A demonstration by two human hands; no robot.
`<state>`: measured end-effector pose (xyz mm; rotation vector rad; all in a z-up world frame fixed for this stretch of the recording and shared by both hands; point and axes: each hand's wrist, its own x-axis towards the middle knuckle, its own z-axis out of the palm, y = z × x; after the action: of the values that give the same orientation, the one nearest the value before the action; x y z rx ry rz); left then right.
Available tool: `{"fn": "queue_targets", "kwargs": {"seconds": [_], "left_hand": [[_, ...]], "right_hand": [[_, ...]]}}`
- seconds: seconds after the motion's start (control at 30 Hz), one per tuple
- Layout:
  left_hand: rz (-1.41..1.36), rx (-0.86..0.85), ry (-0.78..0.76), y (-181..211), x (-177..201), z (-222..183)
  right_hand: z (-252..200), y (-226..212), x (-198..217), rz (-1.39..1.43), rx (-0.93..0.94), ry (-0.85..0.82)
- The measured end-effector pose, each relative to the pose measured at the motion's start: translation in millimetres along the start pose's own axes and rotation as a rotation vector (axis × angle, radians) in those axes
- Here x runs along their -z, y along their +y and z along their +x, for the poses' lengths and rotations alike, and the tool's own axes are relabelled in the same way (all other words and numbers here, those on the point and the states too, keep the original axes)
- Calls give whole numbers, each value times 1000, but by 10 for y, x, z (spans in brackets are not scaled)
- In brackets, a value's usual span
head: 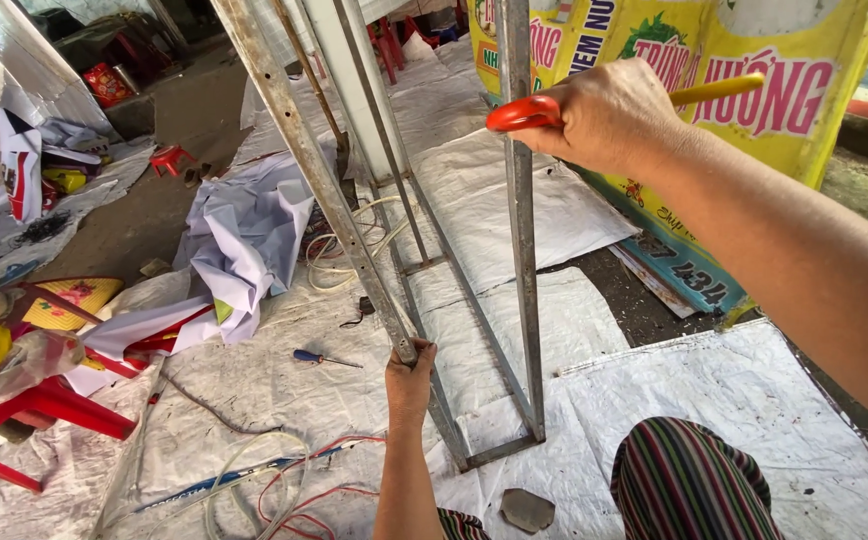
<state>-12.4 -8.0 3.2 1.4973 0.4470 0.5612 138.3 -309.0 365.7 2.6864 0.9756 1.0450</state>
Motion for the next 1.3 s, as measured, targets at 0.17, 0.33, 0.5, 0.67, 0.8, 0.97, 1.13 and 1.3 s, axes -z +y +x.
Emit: {"fn": "queue_targets", "kwargs": {"seconds": [0.17, 0.33, 0.5, 0.67, 0.8, 0.97, 1.13, 1.3], "left_hand": [[-20, 3, -8, 8, 1, -4], [-5, 6, -9, 101, -5, -63], [-30, -35, -23, 3, 8, -6], [-58, -65, -17, -57, 3, 12], [-70, -79, -12, -76, 1, 21], [-33, -71, 3, -73, 24, 1], [1, -85, 16, -41, 4, -6], [76, -204, 57, -105, -24, -10]], "right_hand": [[36, 97, -96, 48, -32, 68], [-172, -44, -244, 69, 73, 57], [-237, 19, -343, 96, 148, 176], [-283, 121, -558, 124, 111, 329], [-418, 149, -854, 172, 227, 220], [-359, 148, -794, 178, 197, 294], [-434, 90, -891, 220, 189, 324], [-713, -95, -1062, 472, 231, 280]]}}
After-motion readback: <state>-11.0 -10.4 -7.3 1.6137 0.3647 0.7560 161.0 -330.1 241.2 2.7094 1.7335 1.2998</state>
